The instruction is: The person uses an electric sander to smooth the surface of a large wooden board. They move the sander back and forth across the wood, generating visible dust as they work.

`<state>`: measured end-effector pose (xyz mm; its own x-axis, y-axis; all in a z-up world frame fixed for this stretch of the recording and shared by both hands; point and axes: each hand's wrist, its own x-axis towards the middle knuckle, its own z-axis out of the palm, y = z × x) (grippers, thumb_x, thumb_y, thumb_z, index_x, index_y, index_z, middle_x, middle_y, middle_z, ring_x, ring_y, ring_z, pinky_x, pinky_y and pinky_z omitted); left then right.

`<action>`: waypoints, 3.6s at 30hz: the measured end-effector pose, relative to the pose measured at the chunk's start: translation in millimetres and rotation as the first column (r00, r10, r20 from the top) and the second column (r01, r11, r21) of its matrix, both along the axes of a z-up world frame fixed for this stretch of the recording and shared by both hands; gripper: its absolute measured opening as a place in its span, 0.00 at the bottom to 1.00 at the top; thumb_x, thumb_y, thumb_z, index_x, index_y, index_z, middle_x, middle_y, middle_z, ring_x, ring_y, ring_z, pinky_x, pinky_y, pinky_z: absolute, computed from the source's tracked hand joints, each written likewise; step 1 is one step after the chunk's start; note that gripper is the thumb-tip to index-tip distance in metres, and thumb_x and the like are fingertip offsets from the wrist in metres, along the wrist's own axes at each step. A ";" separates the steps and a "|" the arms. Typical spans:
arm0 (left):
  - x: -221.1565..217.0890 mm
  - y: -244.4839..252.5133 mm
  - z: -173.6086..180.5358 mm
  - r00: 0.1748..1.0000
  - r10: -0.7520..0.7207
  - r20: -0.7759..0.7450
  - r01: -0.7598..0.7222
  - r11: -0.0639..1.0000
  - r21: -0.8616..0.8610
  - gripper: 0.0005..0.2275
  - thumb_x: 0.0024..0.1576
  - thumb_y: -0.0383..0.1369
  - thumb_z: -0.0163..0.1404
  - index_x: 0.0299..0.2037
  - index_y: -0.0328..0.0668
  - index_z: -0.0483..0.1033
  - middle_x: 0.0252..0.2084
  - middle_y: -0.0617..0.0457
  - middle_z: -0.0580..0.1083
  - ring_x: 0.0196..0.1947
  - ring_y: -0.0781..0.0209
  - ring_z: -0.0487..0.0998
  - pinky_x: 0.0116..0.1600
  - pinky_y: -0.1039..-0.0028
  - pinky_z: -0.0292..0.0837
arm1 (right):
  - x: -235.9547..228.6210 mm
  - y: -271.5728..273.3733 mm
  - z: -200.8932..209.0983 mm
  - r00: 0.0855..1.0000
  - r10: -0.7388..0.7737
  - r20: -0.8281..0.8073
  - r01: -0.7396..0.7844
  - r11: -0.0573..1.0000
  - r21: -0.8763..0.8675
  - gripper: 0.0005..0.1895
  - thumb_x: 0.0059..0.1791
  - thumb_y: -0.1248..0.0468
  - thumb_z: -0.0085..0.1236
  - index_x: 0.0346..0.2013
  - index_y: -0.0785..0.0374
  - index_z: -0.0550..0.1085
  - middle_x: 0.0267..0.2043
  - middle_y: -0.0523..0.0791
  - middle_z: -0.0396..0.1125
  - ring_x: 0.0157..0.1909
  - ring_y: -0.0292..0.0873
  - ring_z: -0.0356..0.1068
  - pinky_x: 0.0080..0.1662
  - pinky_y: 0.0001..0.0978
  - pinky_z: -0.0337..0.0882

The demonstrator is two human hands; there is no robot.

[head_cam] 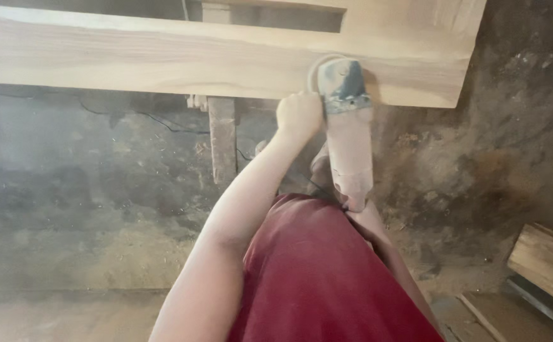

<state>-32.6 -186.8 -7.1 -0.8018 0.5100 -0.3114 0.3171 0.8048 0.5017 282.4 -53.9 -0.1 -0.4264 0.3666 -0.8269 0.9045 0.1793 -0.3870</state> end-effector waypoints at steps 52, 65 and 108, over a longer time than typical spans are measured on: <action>2.1 288.4 16.8 0.977 -0.211 -0.016 0.207 0.971 -0.119 0.08 0.58 0.34 0.51 0.31 0.45 0.83 0.32 0.44 0.81 0.33 0.49 0.85 0.34 0.61 0.79 | 14.0 232.1 24.1 0.980 -0.165 -0.110 0.168 0.986 0.022 0.09 0.36 0.68 0.62 0.30 0.64 0.78 0.24 0.43 0.73 0.24 0.37 0.72 0.28 0.34 0.71; -37.6 202.4 4.0 0.995 -0.025 -0.096 0.021 0.999 -0.040 0.06 0.52 0.32 0.52 0.28 0.46 0.83 0.31 0.44 0.81 0.32 0.47 0.85 0.34 0.60 0.80 | -46.0 192.8 25.8 0.996 0.033 -0.079 -0.035 0.999 -0.024 0.08 0.38 0.70 0.59 0.32 0.66 0.78 0.27 0.46 0.74 0.30 0.42 0.73 0.35 0.35 0.71; 9.5 335.5 6.2 0.965 -0.262 -0.030 0.262 0.965 -0.008 0.06 0.54 0.32 0.51 0.32 0.48 0.83 0.33 0.47 0.81 0.34 0.49 0.85 0.34 0.61 0.79 | 17.0 247.9 37.5 0.903 -0.428 -0.044 0.422 0.901 -0.104 0.06 0.37 0.70 0.57 0.28 0.66 0.75 0.20 0.47 0.67 0.17 0.42 0.65 0.19 0.39 0.64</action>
